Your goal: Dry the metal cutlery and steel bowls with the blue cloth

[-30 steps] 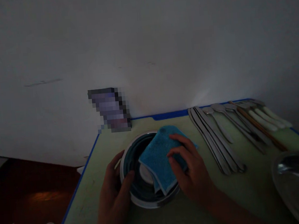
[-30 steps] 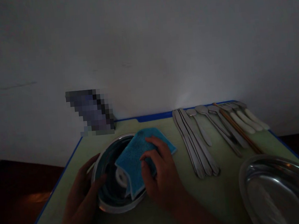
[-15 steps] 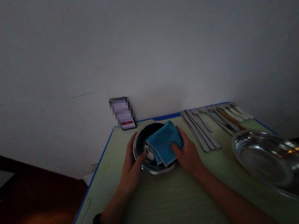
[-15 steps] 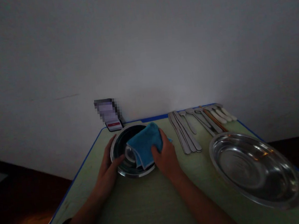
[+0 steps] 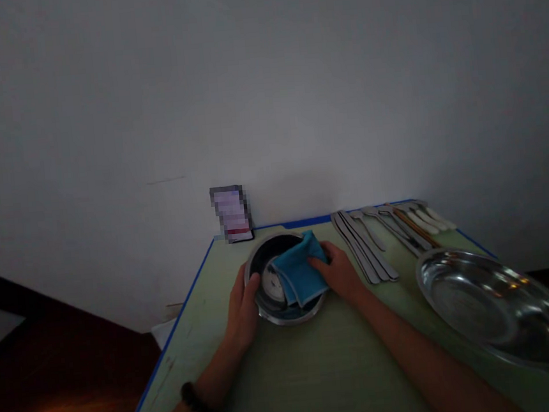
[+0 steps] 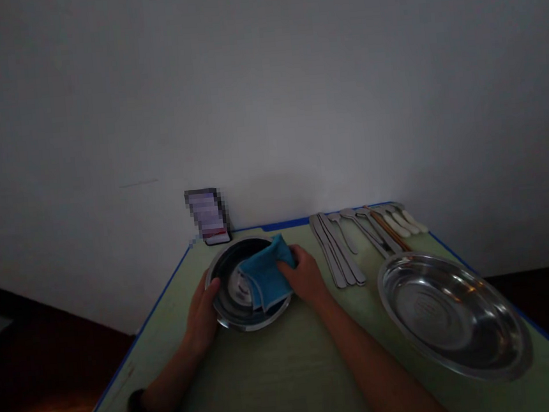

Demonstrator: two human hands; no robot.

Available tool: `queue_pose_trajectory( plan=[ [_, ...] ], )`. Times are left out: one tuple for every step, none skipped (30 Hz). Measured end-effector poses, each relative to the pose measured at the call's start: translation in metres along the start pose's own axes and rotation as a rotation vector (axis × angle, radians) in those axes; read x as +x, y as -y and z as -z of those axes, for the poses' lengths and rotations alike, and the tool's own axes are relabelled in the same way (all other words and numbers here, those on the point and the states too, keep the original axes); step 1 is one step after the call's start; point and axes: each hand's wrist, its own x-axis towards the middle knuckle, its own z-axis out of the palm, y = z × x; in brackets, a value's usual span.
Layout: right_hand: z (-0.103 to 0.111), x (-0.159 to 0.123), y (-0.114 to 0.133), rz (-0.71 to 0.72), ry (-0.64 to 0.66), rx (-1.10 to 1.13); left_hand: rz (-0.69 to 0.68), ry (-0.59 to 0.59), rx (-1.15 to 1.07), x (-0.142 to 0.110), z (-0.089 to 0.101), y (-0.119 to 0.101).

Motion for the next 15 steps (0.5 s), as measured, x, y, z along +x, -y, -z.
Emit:
queue_pose_trajectory(
  plan=[
    [-0.002, 0.006, -0.001, 0.015, 0.0, -0.001, 0.0, -0.012, 0.012, 0.004, -0.002, 0.002],
    [-0.003, 0.012, -0.003, 0.027, -0.01, 0.001, 0.007, -0.02, 0.026, 0.009, -0.004, 0.005],
    [-0.003, 0.017, -0.004, 0.034, -0.03, 0.004, 0.02, -0.027, 0.041, 0.014, -0.006, 0.008],
    [-0.002, 0.021, -0.006, 0.036, -0.055, 0.01, 0.033, -0.034, 0.057, 0.019, -0.008, 0.011],
    [-0.001, 0.023, -0.007, 0.035, -0.084, 0.015, 0.047, -0.037, 0.075, 0.024, -0.011, 0.013],
    [0.0, 0.024, -0.008, 0.03, -0.114, 0.015, 0.058, -0.036, 0.088, 0.027, -0.013, 0.016],
    [0.002, 0.024, -0.008, 0.024, -0.146, 0.011, 0.065, -0.033, 0.088, 0.03, -0.015, 0.018],
    [0.003, 0.023, -0.008, 0.014, -0.176, 0.005, 0.072, -0.023, 0.076, 0.033, -0.017, 0.019],
    [0.003, 0.021, -0.008, 0.004, -0.202, -0.002, 0.079, -0.007, 0.059, 0.034, -0.018, 0.019],
    [0.004, 0.02, -0.008, -0.005, -0.221, -0.009, 0.085, 0.007, 0.039, 0.036, -0.019, 0.019],
    [0.004, 0.019, -0.007, -0.01, -0.23, -0.012, 0.089, 0.019, 0.019, 0.036, -0.019, 0.019],
    [0.003, 0.018, -0.007, -0.013, -0.228, -0.01, 0.092, 0.028, 0.006, 0.037, -0.019, 0.018],
    [0.003, 0.017, -0.006, -0.016, -0.218, -0.009, 0.093, 0.035, 0.002, 0.037, -0.018, 0.017],
    [0.003, 0.017, -0.006, -0.02, -0.205, -0.011, 0.09, 0.041, 0.007, 0.038, -0.017, 0.017],
    [0.003, 0.017, -0.006, -0.023, -0.191, -0.014, 0.08, 0.038, 0.014, 0.04, -0.014, 0.016]
  ],
)
